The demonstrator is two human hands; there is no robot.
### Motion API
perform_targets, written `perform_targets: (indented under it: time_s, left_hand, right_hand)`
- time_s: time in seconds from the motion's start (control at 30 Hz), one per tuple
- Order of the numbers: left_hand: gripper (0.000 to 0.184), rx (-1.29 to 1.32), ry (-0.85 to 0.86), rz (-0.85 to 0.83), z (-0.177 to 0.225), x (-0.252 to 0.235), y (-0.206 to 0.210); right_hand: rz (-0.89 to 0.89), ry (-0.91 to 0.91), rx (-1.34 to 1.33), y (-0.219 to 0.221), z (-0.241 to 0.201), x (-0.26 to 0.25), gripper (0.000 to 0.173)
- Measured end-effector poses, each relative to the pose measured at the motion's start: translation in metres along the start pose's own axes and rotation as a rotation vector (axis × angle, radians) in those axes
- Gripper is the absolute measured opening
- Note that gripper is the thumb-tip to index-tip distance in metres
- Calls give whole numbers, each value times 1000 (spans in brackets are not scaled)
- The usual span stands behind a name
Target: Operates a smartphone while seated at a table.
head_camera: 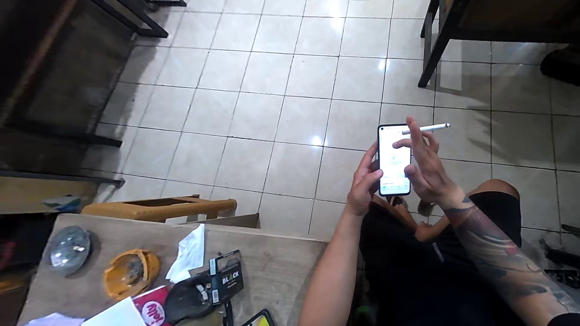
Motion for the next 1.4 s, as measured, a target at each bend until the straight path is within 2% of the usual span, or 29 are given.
perform_targets:
  time_s: [0.1, 0.2, 0.37, 0.57, 1.03, 1.13, 1.23, 1.33, 1.4]
  left_hand:
    - [67, 24, -25, -22, -3, -1, 1]
    - [67, 35, -14, -9, -3, -2, 1]
    - [68, 31, 8, -1, 0, -1, 0]
    - [68, 22, 34, -12, 2, -4, 1]
    - [68, 49, 39, 5, 3, -2, 0]
    - [69, 46, 29, 15, 1, -3, -1]
    - [69, 41, 36, 16, 2, -4, -1]
    - [67, 32, 48, 34, 2, -4, -2]
    - [66, 32, 60, 60, 2, -4, -3]
  right_hand:
    - [-49, 1, -28, 2, -1, -6, 89]
    - [-80, 2, -76, 2, -1, -8, 93]
    - [-34, -46, -128, -6, -4, -4, 83]
    - [37, -119, -73, -11, 6, 5, 75]
    - [49, -117, -88, -11, 10, 16, 70]
    - [112, -37, -109, -15, 13, 19, 71]
    - [167, 125, -195, -17, 28, 27, 69]
    - [208, 349, -408, -10, 59, 40, 55]
    - [234, 585, -506, 2, 94, 58, 51]
Point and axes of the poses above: each hand's wrist, its own x-axis away from the middle knuckle, its own y-axis out of the palm, z = x × y, the point moved 3 cm from there along -x, towards the middle knuckle, and after that the axes turned 14 degrees about y, right-handed, at the moved point
